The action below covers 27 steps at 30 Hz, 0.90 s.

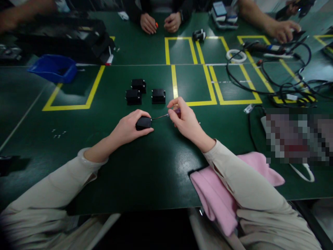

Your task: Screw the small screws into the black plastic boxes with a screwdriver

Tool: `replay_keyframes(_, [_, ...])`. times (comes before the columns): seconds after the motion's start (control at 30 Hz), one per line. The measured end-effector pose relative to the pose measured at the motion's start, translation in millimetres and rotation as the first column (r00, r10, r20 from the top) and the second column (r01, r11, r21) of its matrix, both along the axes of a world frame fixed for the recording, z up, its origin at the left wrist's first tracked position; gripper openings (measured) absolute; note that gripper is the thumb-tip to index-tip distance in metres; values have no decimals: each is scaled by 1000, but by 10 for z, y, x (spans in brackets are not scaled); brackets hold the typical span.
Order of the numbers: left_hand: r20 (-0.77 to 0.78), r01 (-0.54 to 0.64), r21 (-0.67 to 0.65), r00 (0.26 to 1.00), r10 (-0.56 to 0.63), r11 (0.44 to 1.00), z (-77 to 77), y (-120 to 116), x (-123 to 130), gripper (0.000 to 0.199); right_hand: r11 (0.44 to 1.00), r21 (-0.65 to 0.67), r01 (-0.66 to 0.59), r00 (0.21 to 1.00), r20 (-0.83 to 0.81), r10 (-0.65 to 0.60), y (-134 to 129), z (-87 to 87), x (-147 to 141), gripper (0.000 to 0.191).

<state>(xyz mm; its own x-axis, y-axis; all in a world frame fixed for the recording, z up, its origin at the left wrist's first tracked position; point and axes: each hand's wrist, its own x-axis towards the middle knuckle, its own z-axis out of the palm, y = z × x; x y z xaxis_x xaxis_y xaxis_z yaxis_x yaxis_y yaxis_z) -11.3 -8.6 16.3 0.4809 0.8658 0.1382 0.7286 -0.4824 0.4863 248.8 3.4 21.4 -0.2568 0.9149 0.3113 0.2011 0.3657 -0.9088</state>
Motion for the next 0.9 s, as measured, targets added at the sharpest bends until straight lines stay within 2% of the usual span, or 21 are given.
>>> replay_keyframes(0.27, [-10, 5, -7, 1000, -5, 1000, 0, -4, -11, 38, 999, -15, -43, 999, -3, 43, 5, 0, 0, 27])
replay_keyframes(0.4, [-12, 7, -5, 1000, -7, 1000, 12, -11, -8, 37, 1000, 2, -6, 1000, -4, 6, -1, 1, -1, 20])
replay_keyframes(0.67, [-6, -1, -5, 1000, 1, 1000, 12, -15, -3, 36, 999, -26, -24, 1000, 5, 24, -3, 25, 0, 27])
replay_keyframes(0.9, [-10, 0, -2, 1000, 0, 1000, 8, -8, 2, 35, 999, -36, -15, 1000, -28, 14, -2, 14, -1, 21])
